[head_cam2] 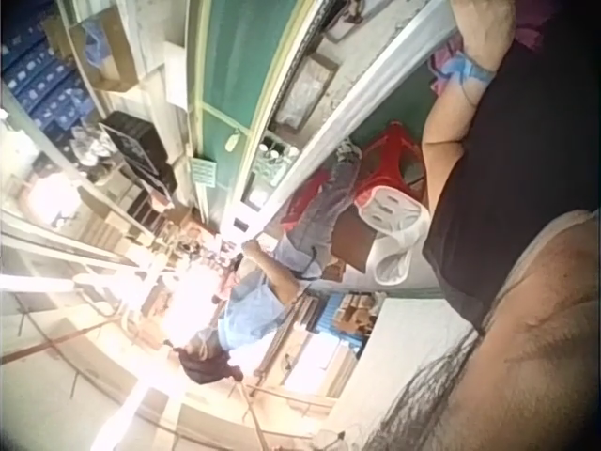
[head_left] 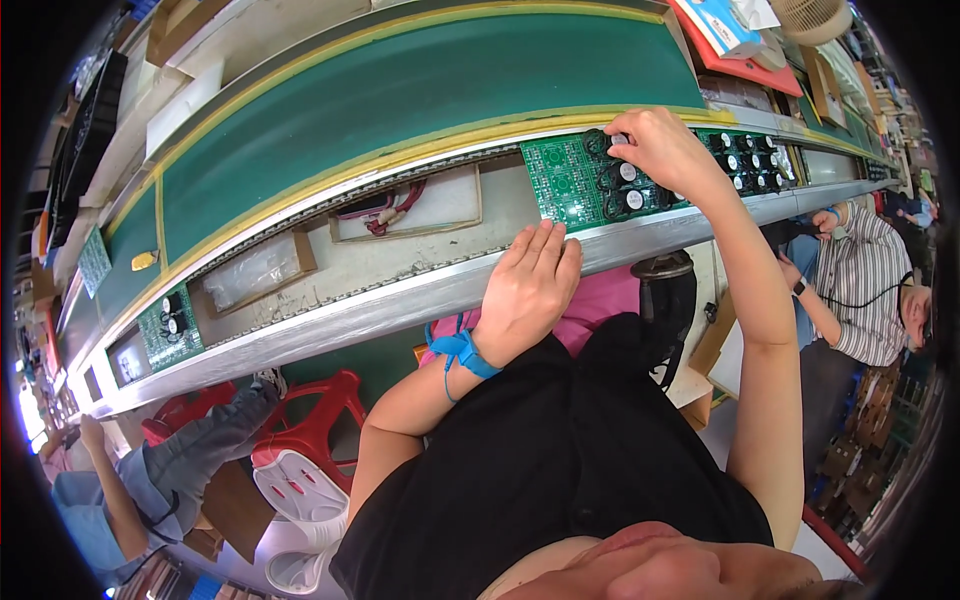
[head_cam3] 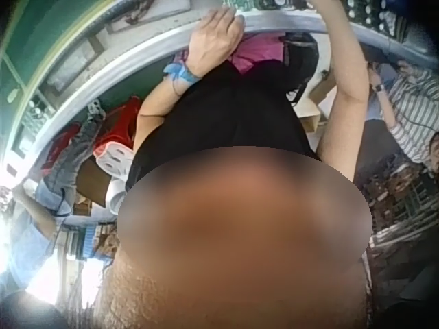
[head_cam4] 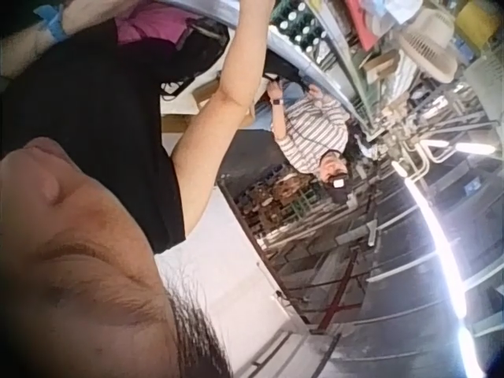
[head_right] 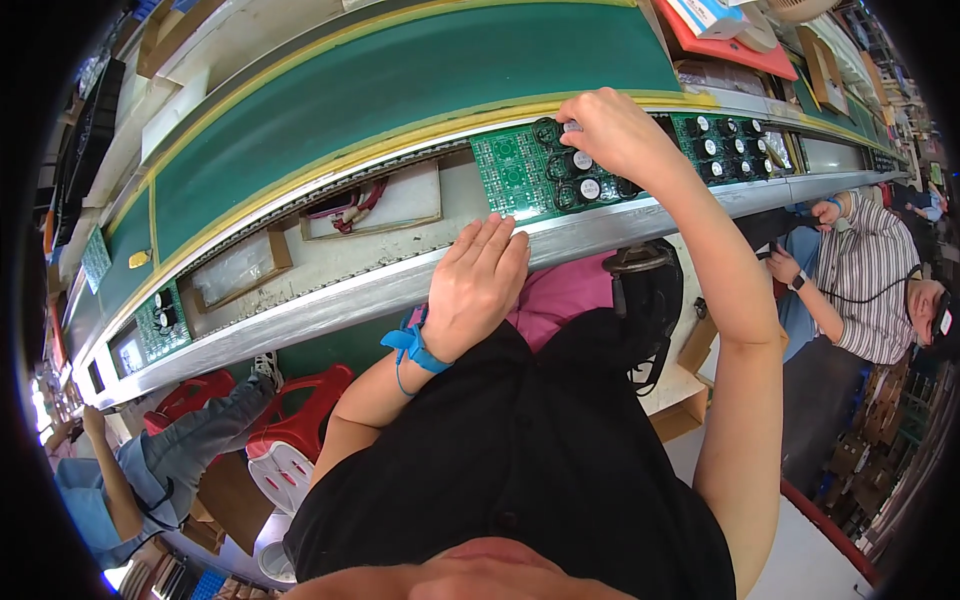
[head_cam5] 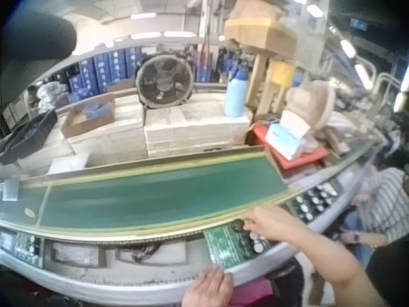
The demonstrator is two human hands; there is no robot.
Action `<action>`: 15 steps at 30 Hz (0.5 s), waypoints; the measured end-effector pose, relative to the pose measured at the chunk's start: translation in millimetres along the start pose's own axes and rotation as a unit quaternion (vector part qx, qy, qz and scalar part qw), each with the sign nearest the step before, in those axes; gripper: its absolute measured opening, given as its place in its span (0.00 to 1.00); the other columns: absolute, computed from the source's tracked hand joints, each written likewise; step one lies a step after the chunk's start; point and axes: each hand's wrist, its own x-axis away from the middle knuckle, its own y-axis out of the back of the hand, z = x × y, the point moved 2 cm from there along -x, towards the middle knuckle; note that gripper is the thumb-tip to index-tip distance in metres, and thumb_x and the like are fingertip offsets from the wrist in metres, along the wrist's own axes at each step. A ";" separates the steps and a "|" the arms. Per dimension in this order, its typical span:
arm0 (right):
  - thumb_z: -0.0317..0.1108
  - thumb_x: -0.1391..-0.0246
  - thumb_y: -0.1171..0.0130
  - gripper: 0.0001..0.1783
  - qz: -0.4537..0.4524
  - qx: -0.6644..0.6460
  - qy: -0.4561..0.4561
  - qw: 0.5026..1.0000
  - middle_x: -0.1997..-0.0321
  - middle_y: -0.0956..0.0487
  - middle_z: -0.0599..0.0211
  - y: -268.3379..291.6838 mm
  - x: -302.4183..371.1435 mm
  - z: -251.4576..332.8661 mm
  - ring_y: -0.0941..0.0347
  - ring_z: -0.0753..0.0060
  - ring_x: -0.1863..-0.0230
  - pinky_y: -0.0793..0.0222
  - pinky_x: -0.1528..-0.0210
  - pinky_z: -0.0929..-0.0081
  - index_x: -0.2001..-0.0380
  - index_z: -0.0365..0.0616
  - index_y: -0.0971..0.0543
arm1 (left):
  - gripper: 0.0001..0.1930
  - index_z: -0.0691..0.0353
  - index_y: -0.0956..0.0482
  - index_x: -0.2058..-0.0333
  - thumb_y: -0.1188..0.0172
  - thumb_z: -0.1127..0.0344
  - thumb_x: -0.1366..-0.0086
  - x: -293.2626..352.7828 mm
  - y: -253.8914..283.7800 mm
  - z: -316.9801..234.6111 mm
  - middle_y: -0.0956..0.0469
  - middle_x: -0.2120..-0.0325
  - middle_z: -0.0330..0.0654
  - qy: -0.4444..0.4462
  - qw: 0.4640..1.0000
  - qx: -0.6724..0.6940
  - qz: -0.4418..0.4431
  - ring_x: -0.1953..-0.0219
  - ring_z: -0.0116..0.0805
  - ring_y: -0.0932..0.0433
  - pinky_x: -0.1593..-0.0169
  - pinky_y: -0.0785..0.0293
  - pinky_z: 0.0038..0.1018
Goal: The person assembles electronic components, including capacitors and switches, onto a printed circuit board by hand on an assembly line.
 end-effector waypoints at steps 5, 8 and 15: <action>0.30 0.56 0.36 0.14 0.028 0.037 -0.003 0.999 0.69 0.20 0.51 1.8 -4.5 4.8 0.23 0.53 0.66 0.29 0.61 0.64 0.64 0.35 0.20 | 0.10 0.67 0.25 0.64 0.39 0.71 0.45 -1.8 1.3 0.9 0.22 0.62 0.51 0.004 1.000 -0.003 -0.022 0.57 0.46 0.22 0.51 0.27 0.39; 0.30 0.56 0.36 0.13 0.026 0.043 -0.005 0.999 0.70 0.20 0.51 0.4 -6.7 2.7 0.23 0.53 0.66 0.29 0.62 0.64 0.65 0.35 0.19 | 0.10 0.66 0.25 0.64 0.39 0.71 0.46 -2.6 1.6 0.3 0.22 0.62 0.51 0.004 1.000 0.000 -0.023 0.57 0.46 0.22 0.51 0.27 0.39; 0.29 0.57 0.36 0.13 0.031 -0.008 0.023 0.999 0.71 0.21 0.49 1.7 -4.6 -5.1 0.23 0.51 0.68 0.30 0.64 0.63 0.66 0.35 0.20 | 0.11 0.67 0.25 0.63 0.39 0.71 0.46 -2.5 4.3 1.4 0.22 0.62 0.52 0.000 1.000 0.010 -0.024 0.57 0.47 0.22 0.51 0.27 0.39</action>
